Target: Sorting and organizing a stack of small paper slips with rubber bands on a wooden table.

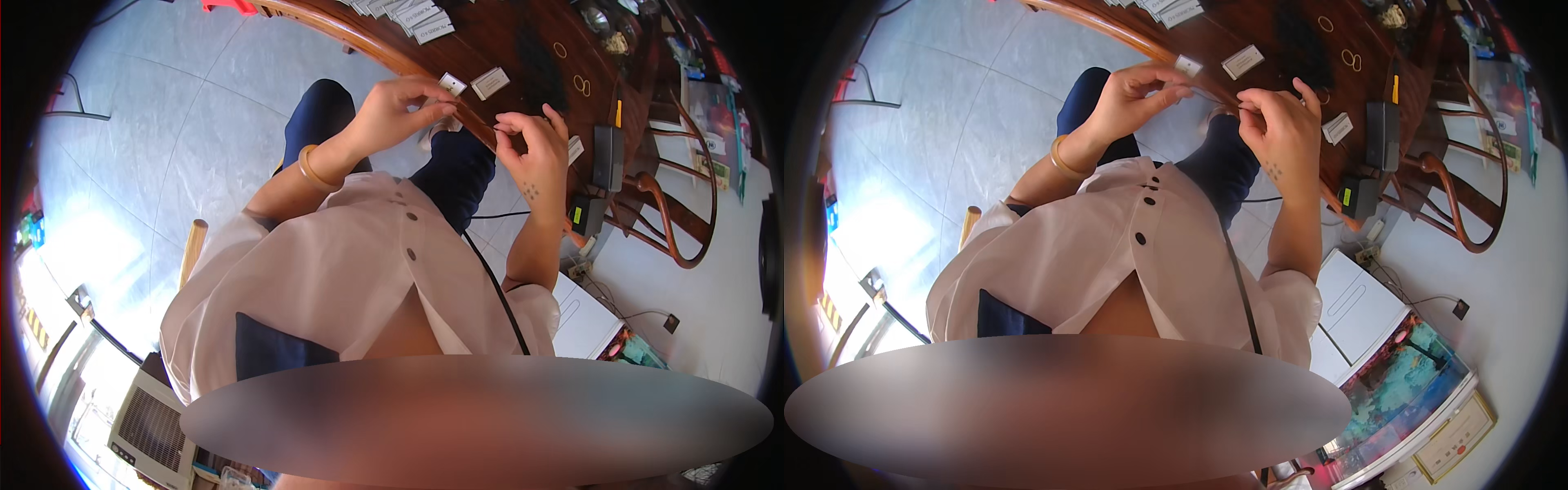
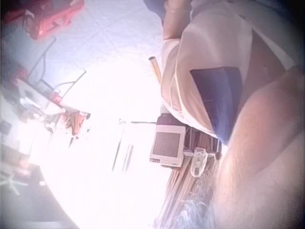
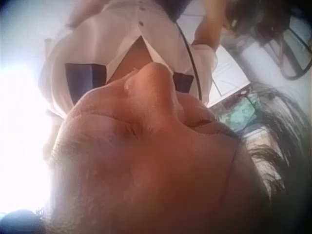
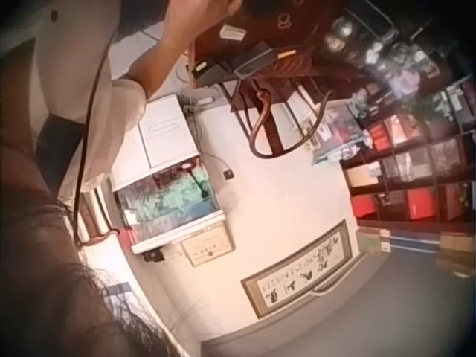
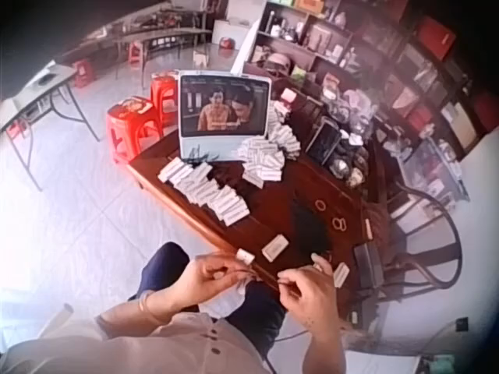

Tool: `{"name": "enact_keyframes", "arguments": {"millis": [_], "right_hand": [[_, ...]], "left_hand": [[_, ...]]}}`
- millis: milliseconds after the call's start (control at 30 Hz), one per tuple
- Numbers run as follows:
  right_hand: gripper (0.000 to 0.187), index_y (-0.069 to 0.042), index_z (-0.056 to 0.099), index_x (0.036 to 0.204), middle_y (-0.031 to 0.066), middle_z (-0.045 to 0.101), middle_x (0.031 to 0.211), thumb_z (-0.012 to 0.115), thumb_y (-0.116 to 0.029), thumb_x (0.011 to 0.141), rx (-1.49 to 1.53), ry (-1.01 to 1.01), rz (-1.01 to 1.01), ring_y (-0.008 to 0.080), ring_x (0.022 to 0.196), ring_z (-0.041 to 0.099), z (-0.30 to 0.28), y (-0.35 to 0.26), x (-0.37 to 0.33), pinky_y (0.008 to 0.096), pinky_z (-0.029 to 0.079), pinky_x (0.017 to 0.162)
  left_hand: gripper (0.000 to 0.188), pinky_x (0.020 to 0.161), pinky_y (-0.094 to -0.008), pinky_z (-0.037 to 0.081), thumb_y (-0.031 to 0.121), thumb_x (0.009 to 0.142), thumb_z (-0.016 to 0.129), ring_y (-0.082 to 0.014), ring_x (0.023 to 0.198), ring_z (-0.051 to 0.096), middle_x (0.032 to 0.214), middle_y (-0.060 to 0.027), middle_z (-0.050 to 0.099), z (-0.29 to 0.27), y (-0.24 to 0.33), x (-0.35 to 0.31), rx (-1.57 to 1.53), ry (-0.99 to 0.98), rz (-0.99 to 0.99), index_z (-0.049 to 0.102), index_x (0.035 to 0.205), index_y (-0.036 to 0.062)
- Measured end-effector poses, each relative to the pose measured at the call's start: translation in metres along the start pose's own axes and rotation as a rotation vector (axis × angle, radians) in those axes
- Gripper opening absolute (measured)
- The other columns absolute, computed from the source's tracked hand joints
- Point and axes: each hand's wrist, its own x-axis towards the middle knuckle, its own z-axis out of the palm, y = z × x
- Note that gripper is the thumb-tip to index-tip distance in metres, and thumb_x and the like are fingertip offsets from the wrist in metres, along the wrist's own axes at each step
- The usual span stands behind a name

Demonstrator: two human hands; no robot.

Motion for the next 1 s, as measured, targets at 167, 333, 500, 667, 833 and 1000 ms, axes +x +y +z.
{"name": "enact_keyframes", "arguments": {"millis": [167,333,500,667,833,1000], "right_hand": [[0.019,-0.011,0.059,0.082,-0.0029,0.06,0.066,0.064,-0.001,0.066,0.012,-0.028,0.0,0.0145,0.063,0.058,0.004,-0.002,-0.002,0.0362,0.037,0.09],[0.029,-0.01,0.057,0.092,0.0021,0.06,0.078,0.065,-0.004,0.065,0.033,-0.157,0.056,0.0189,0.075,0.058,0.01,0.002,-0.01,0.0383,0.037,0.09],[0.049,-0.007,0.051,0.112,0.0116,0.052,0.098,0.066,-0.003,0.066,0.597,0.104,0.255,0.0229,0.081,0.056,0.048,-0.025,-0.005,0.0312,0.045,0.074],[0.026,-0.005,0.061,0.092,0.0053,0.054,0.088,0.07,-0.002,0.068,0.222,0.248,0.163,0.0171,0.063,0.056,0.056,-0.035,-0.004,0.0271,0.046,0.052],[0.018,-0.008,0.062,0.082,0.0031,0.055,0.073,0.07,-0.002,0.067,0.085,0.341,-0.045,0.0188,0.058,0.056,0.057,-0.023,-0.005,0.0271,0.045,0.048],[0.017,-0.008,0.057,0.075,0.003,0.055,0.073,0.069,-0.001,0.065,0.103,0.354,0.024,0.0182,0.056,0.056,0.059,-0.025,0.002,0.0274,0.044,0.046]], "left_hand": [[0.013,0.072,-0.0239,0.049,0.002,0.083,0.059,-0.0121,0.081,0.059,0.088,-0.0085,0.062,-0.001,0.001,-0.002,-0.063,0.011,0.022,0.062,0.094,-0.0033],[0.012,0.068,-0.0222,0.047,0.005,0.085,0.057,-0.0102,0.076,0.057,0.085,-0.0076,0.063,0.006,-0.002,-0.005,-0.116,0.042,-0.029,0.062,0.092,-0.0029],[0.012,0.066,-0.0213,0.046,0.005,0.085,0.056,-0.0094,0.074,0.056,0.085,-0.0066,0.063,0.012,-0.012,-0.008,-0.147,0.088,-0.042,0.062,0.092,-0.0027],[0.012,0.066,-0.0214,0.046,0.005,0.085,0.056,-0.009,0.074,0.055,0.084,-0.0054,0.061,0.013,-0.013,-0.009,-0.072,0.088,-0.071,0.062,0.092,-0.0032],[0.011,0.066,-0.0209,0.047,0.002,0.084,0.057,-0.0097,0.076,0.057,0.084,-0.0059,0.061,0.017,-0.002,-0.01,-0.138,0.067,-0.092,0.061,0.092,-0.0037],[0.015,0.062,-0.0214,0.048,-0.001,0.08,0.06,-0.0106,0.075,0.059,0.084,-0.0075,0.062,0.018,-0.006,-0.01,0.152,0.067,0.059,0.058,0.095,-0.0029]]}}
